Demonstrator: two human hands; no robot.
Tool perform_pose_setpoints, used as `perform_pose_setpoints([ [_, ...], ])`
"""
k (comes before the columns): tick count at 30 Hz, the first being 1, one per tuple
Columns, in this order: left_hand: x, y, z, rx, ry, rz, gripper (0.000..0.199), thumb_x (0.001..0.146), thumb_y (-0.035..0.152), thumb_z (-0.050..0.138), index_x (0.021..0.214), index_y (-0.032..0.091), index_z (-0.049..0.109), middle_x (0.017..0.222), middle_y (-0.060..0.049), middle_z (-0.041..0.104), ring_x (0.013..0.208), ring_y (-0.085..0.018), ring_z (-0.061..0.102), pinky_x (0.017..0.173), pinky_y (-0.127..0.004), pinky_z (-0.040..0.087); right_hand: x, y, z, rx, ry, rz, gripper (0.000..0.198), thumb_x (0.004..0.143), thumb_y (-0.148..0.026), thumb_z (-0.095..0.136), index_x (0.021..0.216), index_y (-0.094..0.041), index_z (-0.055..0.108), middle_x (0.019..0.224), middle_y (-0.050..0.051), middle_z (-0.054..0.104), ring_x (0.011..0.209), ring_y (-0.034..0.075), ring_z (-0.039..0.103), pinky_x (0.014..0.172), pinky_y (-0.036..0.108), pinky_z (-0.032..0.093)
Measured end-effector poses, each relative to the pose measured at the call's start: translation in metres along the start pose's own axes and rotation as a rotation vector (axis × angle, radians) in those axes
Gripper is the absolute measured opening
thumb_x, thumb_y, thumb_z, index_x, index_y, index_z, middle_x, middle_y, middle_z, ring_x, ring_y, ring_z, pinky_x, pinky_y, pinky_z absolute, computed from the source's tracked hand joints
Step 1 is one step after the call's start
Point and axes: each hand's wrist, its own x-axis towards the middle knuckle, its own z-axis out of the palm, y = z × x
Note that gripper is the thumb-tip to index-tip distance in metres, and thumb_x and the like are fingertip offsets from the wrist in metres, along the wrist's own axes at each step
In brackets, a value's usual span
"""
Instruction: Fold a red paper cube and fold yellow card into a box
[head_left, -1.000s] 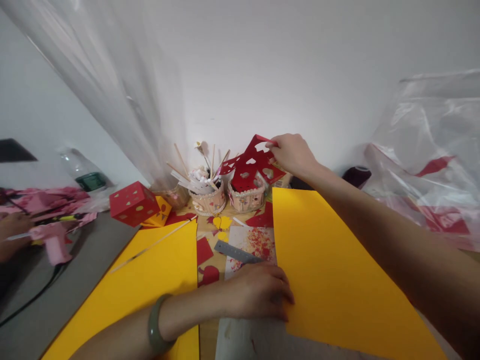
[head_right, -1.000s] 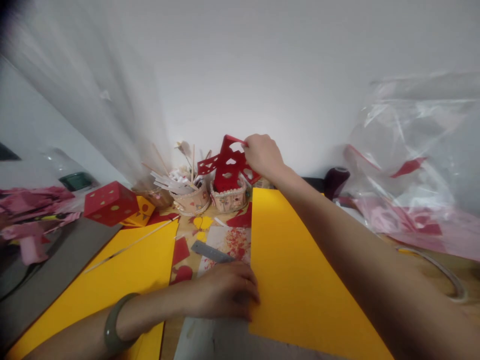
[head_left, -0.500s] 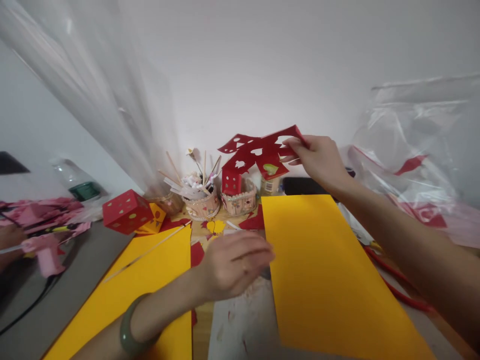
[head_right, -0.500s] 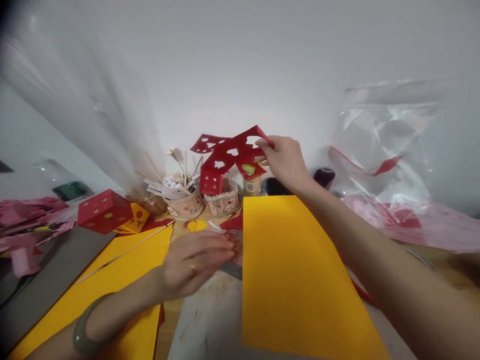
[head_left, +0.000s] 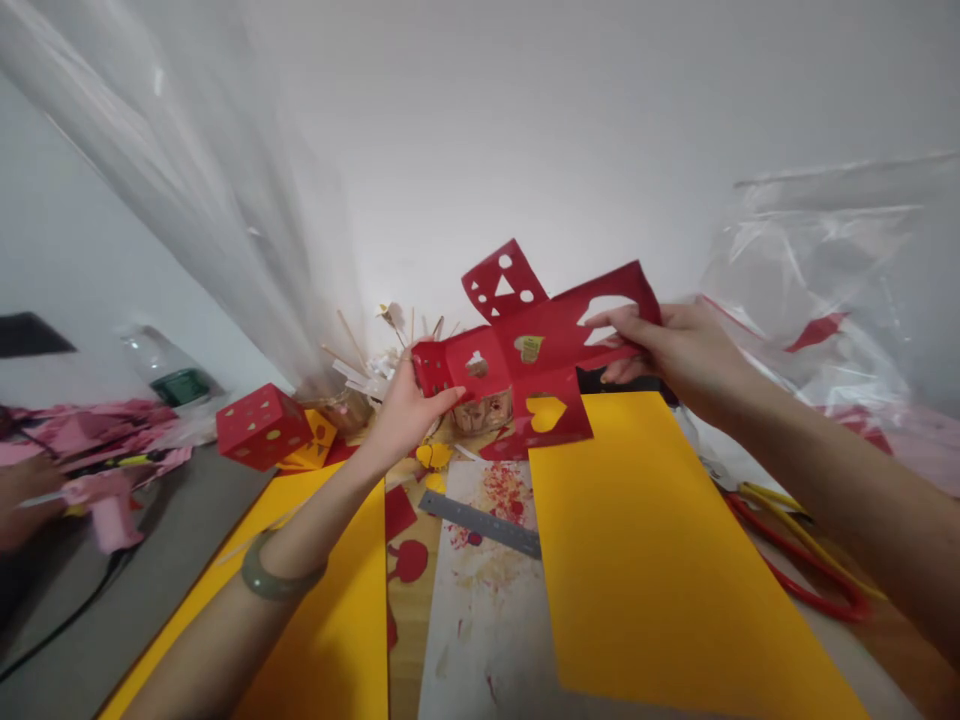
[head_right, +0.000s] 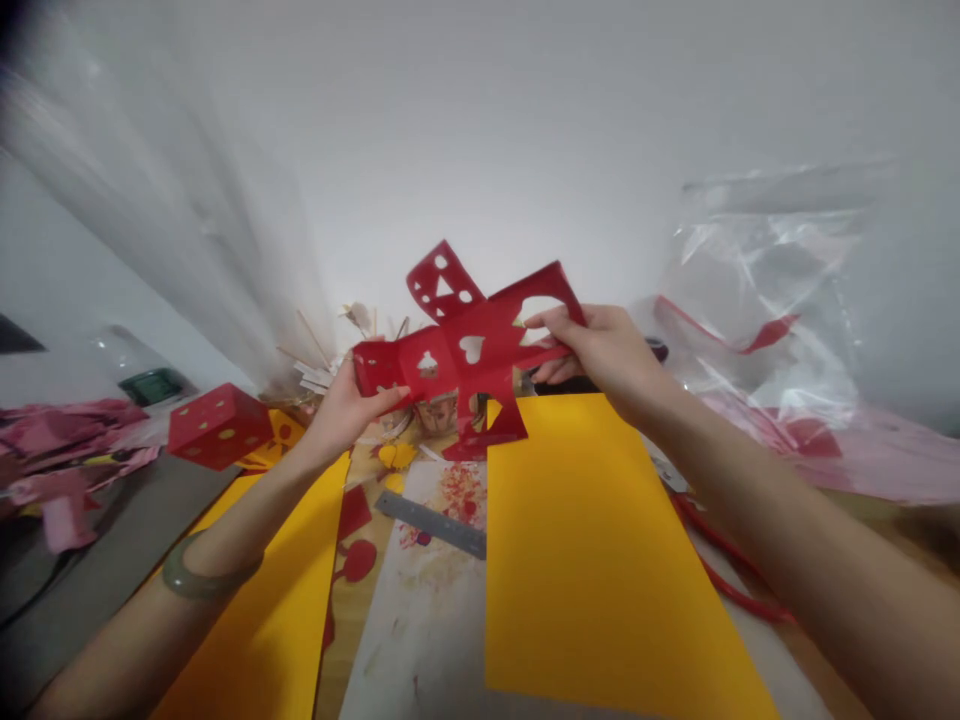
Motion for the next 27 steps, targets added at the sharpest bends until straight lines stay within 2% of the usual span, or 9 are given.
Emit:
perform_pose_setpoints([
  [3, -0.008, -0.005, -0.003, -0.138, -0.146, -0.189, 0.051, 0.062, 0.032, 0.072, 0.105, 0.012, 0.053, 0.098, -0.008, 0.064, 0.090, -0.024, 0.061, 0.084, -0.039, 0.049, -0.011, 0.015, -0.011, 0.039, -0.059, 0.145, 0.018, 0.090, -0.020, 0.049, 0.093, -0.013, 0.066, 0.071, 0.005, 0.070, 0.044, 0.007, 0.059, 0.046, 0.014, 0.049],
  [5, -0.016, -0.007, -0.005, -0.154, -0.163, -0.218, 0.048, 0.062, 0.032, 0.072, 0.102, 0.011, 0.055, 0.101, -0.008, 0.065, 0.091, -0.024, 0.061, 0.085, -0.037, 0.048, -0.018, 0.029, -0.021, 0.044, -0.110, 0.217, 0.018, 0.089, -0.023, 0.051, 0.097, -0.015, 0.065, 0.087, 0.007, 0.072, 0.051, 0.009, 0.063, 0.051, 0.017, 0.052],
  [7, -0.022, -0.009, -0.007, -0.186, -0.177, -0.241, 0.052, 0.063, 0.032, 0.072, 0.108, 0.012, 0.056, 0.108, -0.009, 0.064, 0.096, -0.023, 0.061, 0.087, -0.035, 0.048, -0.025, 0.044, -0.030, 0.025, -0.149, 0.289, 0.021, 0.087, -0.028, 0.055, 0.101, -0.017, 0.065, 0.094, 0.008, 0.071, 0.059, 0.012, 0.067, 0.054, 0.019, 0.053],
  [11, -0.031, -0.015, -0.006, -0.286, -0.225, -0.306, 0.070, 0.064, 0.030, 0.074, 0.128, 0.018, 0.048, 0.118, -0.006, 0.062, 0.100, -0.022, 0.060, 0.088, -0.032, 0.048, -0.037, 0.074, -0.047, -0.001, -0.141, 0.359, 0.023, 0.080, -0.031, 0.063, 0.099, -0.018, 0.066, 0.101, 0.009, 0.071, 0.077, 0.016, 0.069, 0.061, 0.018, 0.054],
  [16, -0.041, -0.026, -0.002, -0.309, -0.258, -0.331, 0.075, 0.064, 0.030, 0.077, 0.132, 0.019, 0.046, 0.115, -0.006, 0.063, 0.099, -0.022, 0.061, 0.085, -0.031, 0.050, -0.052, 0.096, -0.058, 0.018, -0.118, 0.393, 0.016, 0.074, -0.032, 0.069, 0.086, -0.021, 0.070, 0.096, 0.008, 0.072, 0.085, 0.017, 0.068, 0.066, 0.017, 0.053],
  [18, -0.045, -0.029, -0.001, -0.325, -0.260, -0.365, 0.066, 0.065, 0.030, 0.078, 0.125, 0.018, 0.054, 0.112, -0.006, 0.065, 0.097, -0.022, 0.062, 0.085, -0.031, 0.050, -0.059, 0.100, -0.060, 0.030, -0.107, 0.402, 0.014, 0.074, -0.034, 0.069, 0.084, -0.024, 0.072, 0.097, 0.007, 0.072, 0.087, 0.018, 0.068, 0.070, 0.019, 0.054],
  [22, -0.051, -0.030, -0.001, -0.314, -0.245, -0.443, 0.040, 0.061, 0.032, 0.081, 0.092, 0.013, 0.066, 0.095, -0.007, 0.071, 0.082, -0.019, 0.066, 0.079, -0.030, 0.052, -0.070, 0.104, -0.064, 0.039, -0.100, 0.414, 0.013, 0.074, -0.039, 0.068, 0.080, -0.028, 0.073, 0.098, 0.008, 0.072, 0.091, 0.024, 0.067, 0.071, 0.027, 0.056],
  [27, -0.054, -0.032, -0.001, -0.309, -0.230, -0.488, 0.039, 0.056, 0.032, 0.084, 0.083, 0.012, 0.065, 0.084, -0.005, 0.072, 0.071, -0.017, 0.066, 0.075, -0.030, 0.053, -0.078, 0.107, -0.068, 0.050, -0.124, 0.435, 0.013, 0.072, -0.041, 0.069, 0.078, -0.031, 0.075, 0.097, 0.006, 0.072, 0.085, 0.022, 0.068, 0.069, 0.027, 0.056],
])
